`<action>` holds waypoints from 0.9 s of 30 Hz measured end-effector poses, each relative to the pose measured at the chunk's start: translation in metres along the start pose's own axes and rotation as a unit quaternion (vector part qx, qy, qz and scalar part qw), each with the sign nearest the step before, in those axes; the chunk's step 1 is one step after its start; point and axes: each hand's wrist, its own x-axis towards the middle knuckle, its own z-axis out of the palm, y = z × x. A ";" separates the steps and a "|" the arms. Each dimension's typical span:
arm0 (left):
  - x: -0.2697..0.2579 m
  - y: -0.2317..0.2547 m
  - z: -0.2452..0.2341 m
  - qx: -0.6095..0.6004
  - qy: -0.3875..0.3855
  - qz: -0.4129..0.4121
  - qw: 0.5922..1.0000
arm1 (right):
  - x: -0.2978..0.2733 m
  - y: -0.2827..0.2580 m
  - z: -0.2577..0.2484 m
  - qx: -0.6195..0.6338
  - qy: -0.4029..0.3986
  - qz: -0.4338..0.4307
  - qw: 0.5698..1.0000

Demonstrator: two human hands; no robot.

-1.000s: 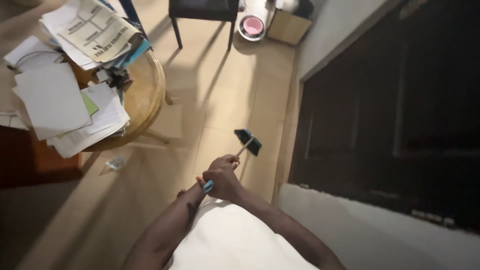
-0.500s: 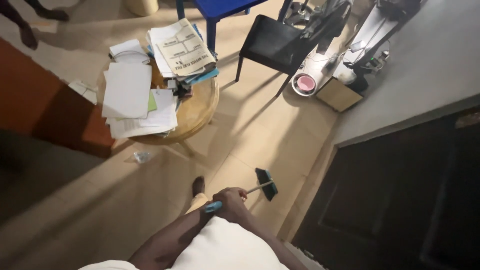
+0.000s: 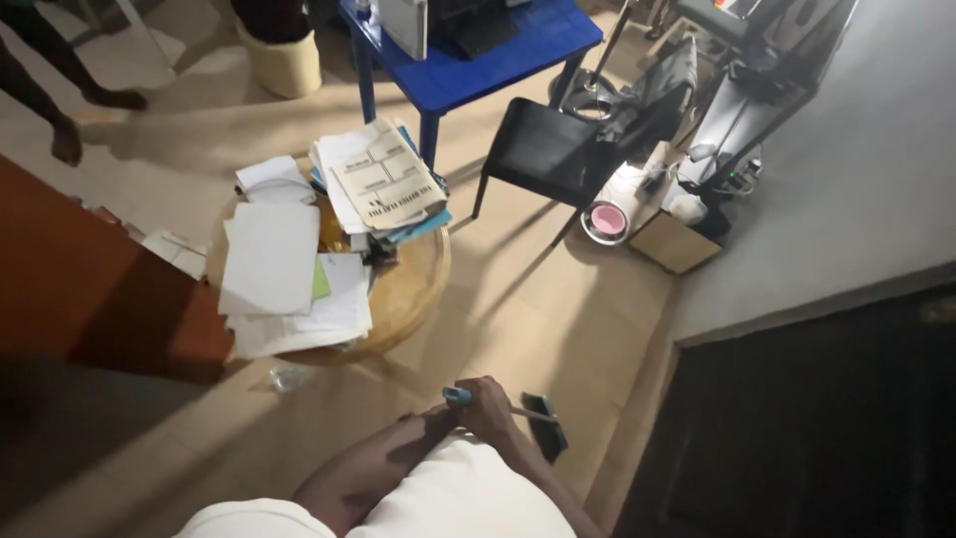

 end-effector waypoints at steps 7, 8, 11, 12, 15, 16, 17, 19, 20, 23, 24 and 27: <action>0.010 -0.022 -0.055 -0.019 -0.030 -0.017 0.999 | 0.039 0.003 0.025 0.011 0.028 -0.020 0.999; 0.010 -0.016 -0.055 0.085 -0.027 0.000 0.996 | 0.041 0.002 0.029 -0.001 0.049 -0.023 0.999; 0.008 -0.001 -0.050 0.249 -0.020 0.017 0.968 | 0.048 -0.004 0.035 -0.009 0.078 -0.013 0.997; 0.010 0.005 -0.050 0.312 -0.017 0.021 0.950 | 0.053 -0.007 0.034 -0.007 0.088 -0.002 0.996; 0.008 0.024 -0.042 0.279 -0.026 0.011 0.960 | 0.054 -0.009 0.032 0.005 0.087 -0.002 0.996; 0.008 0.030 -0.040 0.280 -0.030 0.010 0.960 | 0.057 -0.021 0.023 0.005 0.090 0.000 0.996; 0.008 0.035 -0.039 0.246 -0.041 -0.001 0.968 | 0.059 -0.032 0.014 0.001 0.084 0.016 0.996; 0.002 0.040 -0.032 0.209 -0.052 -0.016 0.976 | 0.053 -0.050 0.000 -0.001 0.075 0.037 0.996; 0.002 0.045 -0.033 0.189 -0.056 -0.023 0.980 | 0.054 -0.056 -0.007 -0.010 0.083 0.046 0.995; 0.001 0.057 -0.033 0.235 -0.064 -0.003 0.970 | 0.052 -0.082 -0.037 -0.002 0.112 0.053 0.992; 0.001 0.059 -0.030 0.296 -0.065 0.026 0.953 | 0.048 -0.091 -0.050 0.015 0.130 0.051 0.990; 0.006 0.115 0.009 0.422 -0.056 0.022 0.905 | 0.034 -0.109 -0.085 0.127 0.147 0.021 0.981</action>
